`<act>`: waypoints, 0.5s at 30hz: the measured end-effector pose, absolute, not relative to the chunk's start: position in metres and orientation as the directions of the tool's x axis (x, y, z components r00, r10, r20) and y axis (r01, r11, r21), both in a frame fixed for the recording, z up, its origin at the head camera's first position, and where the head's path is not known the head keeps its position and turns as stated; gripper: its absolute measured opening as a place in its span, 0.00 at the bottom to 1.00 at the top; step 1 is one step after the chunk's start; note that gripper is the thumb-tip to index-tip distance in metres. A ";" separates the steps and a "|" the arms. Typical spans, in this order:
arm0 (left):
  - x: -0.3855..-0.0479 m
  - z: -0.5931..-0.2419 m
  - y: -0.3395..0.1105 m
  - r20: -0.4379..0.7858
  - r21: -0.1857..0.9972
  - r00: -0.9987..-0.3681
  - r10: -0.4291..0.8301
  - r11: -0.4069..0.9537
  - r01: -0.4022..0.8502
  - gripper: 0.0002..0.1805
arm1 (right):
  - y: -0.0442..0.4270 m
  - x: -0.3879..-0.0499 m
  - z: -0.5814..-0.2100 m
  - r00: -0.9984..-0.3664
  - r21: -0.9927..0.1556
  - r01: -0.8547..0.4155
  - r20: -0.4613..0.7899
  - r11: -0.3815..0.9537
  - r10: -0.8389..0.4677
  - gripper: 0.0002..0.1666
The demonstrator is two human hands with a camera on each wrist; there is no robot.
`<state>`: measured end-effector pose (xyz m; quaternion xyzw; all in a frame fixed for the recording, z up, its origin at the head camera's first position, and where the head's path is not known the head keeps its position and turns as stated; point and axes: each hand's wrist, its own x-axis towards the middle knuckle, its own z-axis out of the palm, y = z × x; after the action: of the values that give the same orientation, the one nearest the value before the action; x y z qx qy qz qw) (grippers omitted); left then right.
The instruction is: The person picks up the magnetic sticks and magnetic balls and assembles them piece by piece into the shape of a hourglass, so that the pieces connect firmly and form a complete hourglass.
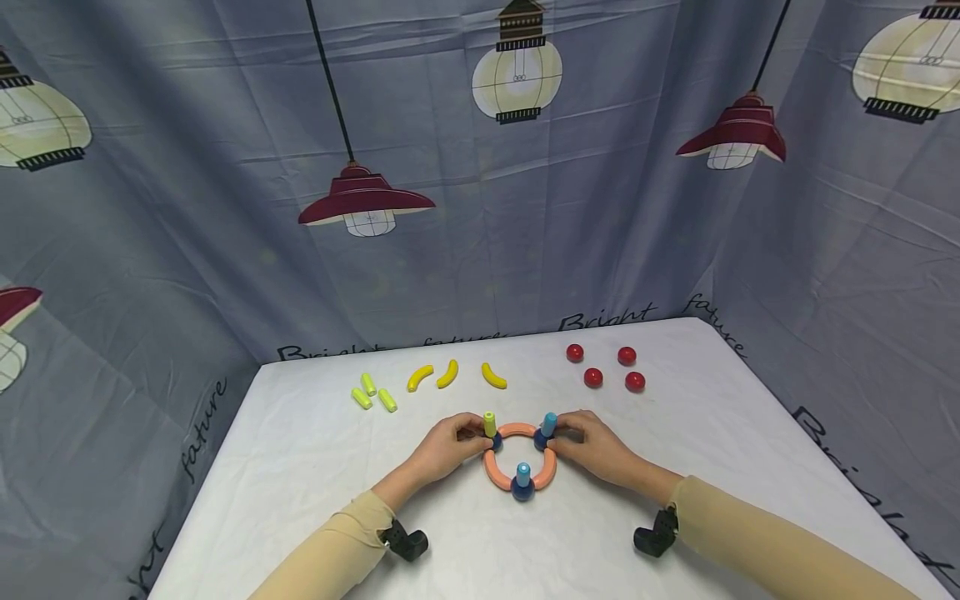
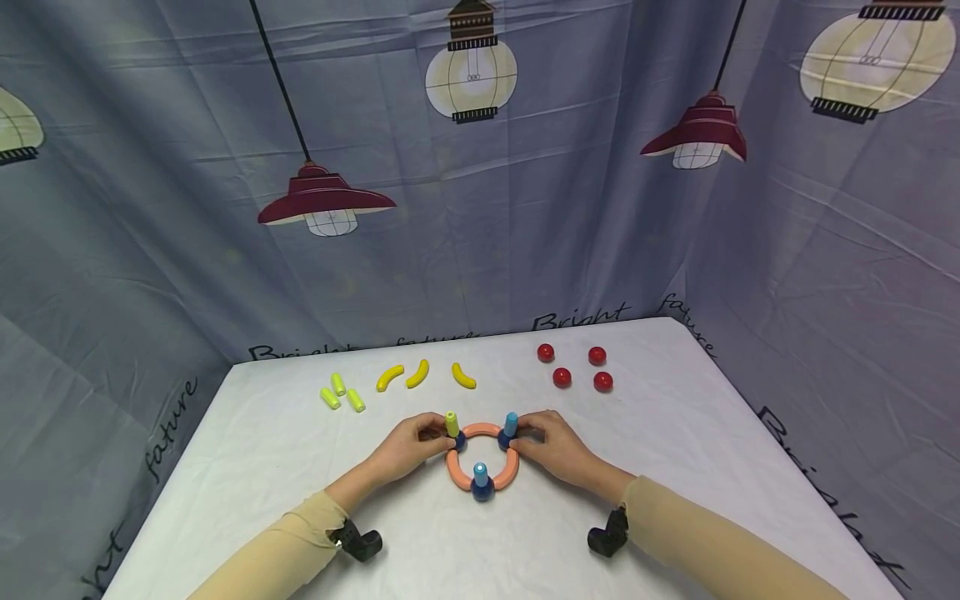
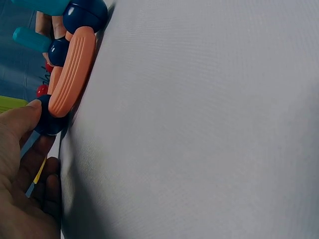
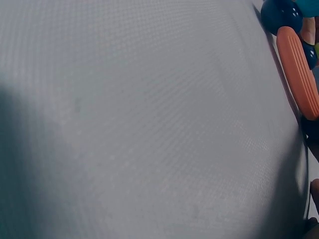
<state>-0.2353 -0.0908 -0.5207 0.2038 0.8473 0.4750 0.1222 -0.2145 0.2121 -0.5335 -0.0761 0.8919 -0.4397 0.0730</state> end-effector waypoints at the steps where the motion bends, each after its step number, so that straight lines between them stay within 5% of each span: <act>1: -0.235 -0.521 -0.091 -0.012 0.854 -0.888 0.461 0.466 0.231 0.16 | 0.212 -0.214 -0.534 -0.978 -0.795 -0.072 -0.063 0.602 -0.199 0.16; 15: -0.238 -0.523 -0.091 -0.029 0.859 -0.894 0.448 0.469 0.207 0.16 | 0.213 -0.213 -0.535 -0.978 -0.800 -0.067 -0.065 0.596 -0.197 0.17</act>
<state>-0.2377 -0.0909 -0.5232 0.1931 0.8476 0.4778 0.1263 -0.2132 0.2130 -0.5347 -0.0741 0.8903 -0.4433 0.0733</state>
